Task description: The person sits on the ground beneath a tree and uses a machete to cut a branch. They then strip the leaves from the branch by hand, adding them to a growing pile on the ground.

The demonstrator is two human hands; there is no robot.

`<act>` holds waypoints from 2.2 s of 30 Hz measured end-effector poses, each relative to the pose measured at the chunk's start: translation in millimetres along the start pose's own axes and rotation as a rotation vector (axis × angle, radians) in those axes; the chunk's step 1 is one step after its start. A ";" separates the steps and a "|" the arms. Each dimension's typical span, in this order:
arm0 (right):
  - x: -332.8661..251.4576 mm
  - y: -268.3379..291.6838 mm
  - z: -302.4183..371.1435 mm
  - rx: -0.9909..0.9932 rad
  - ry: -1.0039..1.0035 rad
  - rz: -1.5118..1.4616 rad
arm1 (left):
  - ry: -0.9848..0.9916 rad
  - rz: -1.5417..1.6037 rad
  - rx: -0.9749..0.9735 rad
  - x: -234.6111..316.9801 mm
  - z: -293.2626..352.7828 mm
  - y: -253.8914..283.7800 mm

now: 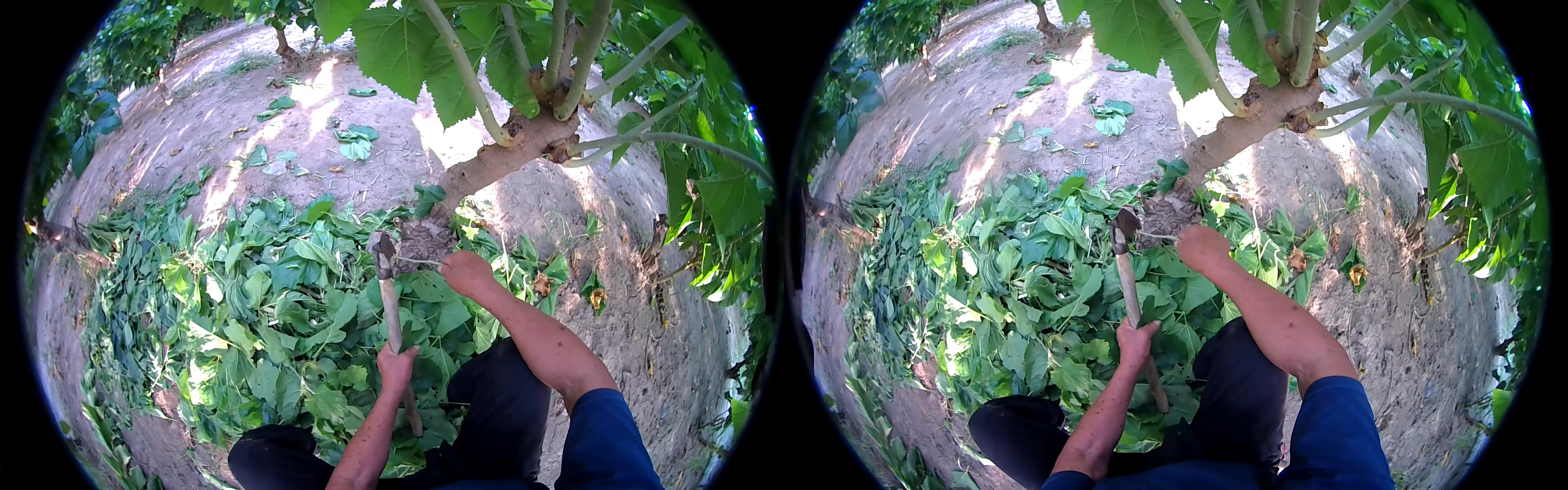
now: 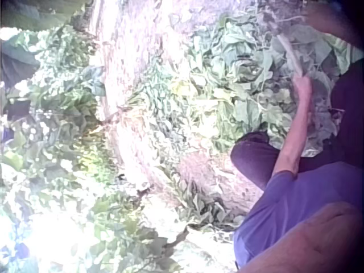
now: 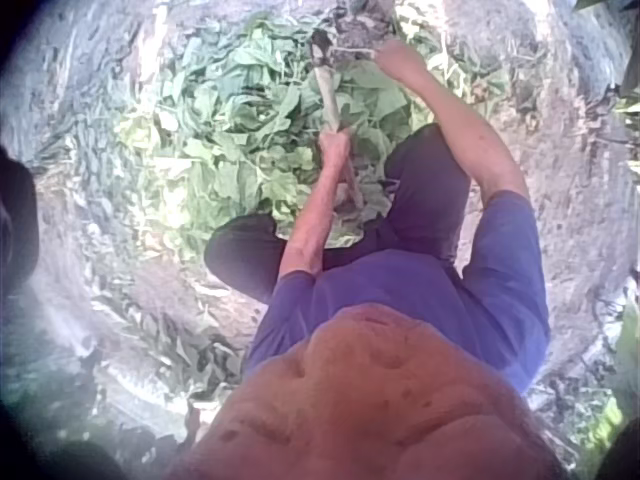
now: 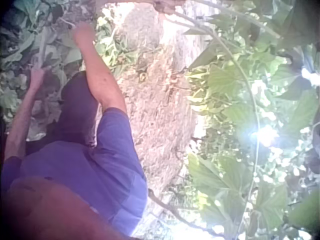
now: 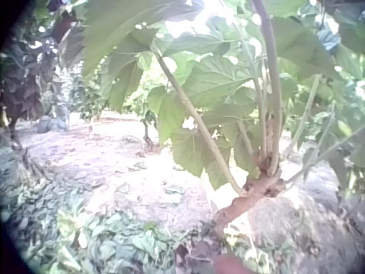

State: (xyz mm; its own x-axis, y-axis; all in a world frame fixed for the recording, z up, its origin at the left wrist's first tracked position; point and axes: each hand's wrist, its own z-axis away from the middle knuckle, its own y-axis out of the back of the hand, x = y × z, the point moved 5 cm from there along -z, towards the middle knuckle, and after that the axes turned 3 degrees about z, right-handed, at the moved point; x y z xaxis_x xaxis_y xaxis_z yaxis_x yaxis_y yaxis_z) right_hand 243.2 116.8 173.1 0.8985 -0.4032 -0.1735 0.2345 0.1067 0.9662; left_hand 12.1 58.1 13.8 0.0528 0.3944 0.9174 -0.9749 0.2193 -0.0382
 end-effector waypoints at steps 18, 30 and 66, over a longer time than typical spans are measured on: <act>-26.7 -3.0 -7.0 0.007 -0.036 0.017 | -0.039 0.003 0.004 -8.0 0.2 -1.8; -32.1 0.7 -6.8 -0.006 -0.081 0.005 | -0.057 0.012 0.022 4.9 0.4 0.6; -27.6 -22.3 -24.6 0.039 0.014 0.018 | -0.004 -0.027 0.013 -13.8 3.9 -4.4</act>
State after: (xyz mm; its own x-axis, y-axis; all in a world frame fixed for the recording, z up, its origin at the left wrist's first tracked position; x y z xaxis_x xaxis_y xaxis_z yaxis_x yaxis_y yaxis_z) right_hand 222.3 147.9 151.7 0.9076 -0.3888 -0.1585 0.2037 0.0778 0.9759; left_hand 14.8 48.2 2.9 0.0782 0.3846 0.9198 -0.9759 0.2181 -0.0082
